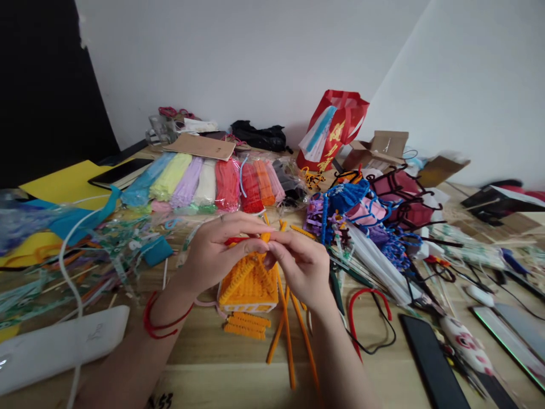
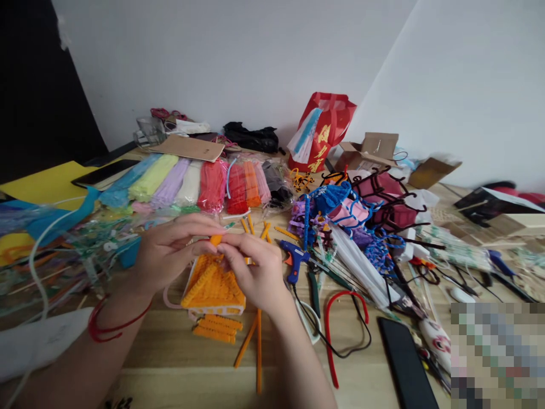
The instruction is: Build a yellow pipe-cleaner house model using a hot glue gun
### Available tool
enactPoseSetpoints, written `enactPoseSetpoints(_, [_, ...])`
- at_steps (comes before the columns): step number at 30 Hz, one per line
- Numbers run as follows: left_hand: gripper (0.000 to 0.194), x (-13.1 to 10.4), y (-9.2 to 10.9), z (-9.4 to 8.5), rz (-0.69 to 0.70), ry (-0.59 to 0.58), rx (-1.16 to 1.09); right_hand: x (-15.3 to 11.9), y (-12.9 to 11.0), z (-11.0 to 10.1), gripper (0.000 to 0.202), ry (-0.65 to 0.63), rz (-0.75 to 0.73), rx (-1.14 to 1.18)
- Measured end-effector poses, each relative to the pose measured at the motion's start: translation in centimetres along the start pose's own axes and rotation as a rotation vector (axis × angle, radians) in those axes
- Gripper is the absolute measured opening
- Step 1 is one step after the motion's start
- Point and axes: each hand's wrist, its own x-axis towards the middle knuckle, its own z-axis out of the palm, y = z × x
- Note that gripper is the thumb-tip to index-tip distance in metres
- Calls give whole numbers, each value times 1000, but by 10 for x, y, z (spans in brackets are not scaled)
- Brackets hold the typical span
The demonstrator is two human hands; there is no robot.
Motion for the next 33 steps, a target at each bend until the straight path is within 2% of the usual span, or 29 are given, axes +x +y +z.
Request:
enactPoseSetpoints(3, [12,1,1,1,-18,3,-111,0,0,0,8,19,-141,-65])
enactPoseSetpoints(6, [10,3,3,3,-65,-6,-273,0,1,0,10,90,-170,-1])
enactPoseSetpoints(11, [14,3,1,12,-256,-34,-547,2,1,-4,16,86,-359,-129])
enactPoseSetpoints(13, [16,2,0,14,-348,-49,-622,3,0,-6,15,67,-378,-177])
enactPoseSetpoints(18, [17,2,2,15,-523,-49,-736,4,-1,-8,12,9,-328,-237])
enactPoseSetpoints(21, [17,2,4,15,-581,-36,-763,4,-1,-8,9,-23,-292,-235])
enactPoseSetpoints(28, [9,3,4,14,-531,-5,-709,4,-5,-5,7,-53,-152,-139])
enactPoseSetpoints(33, [10,1,3,12,-537,18,-643,0,-6,2,4,0,17,-7])
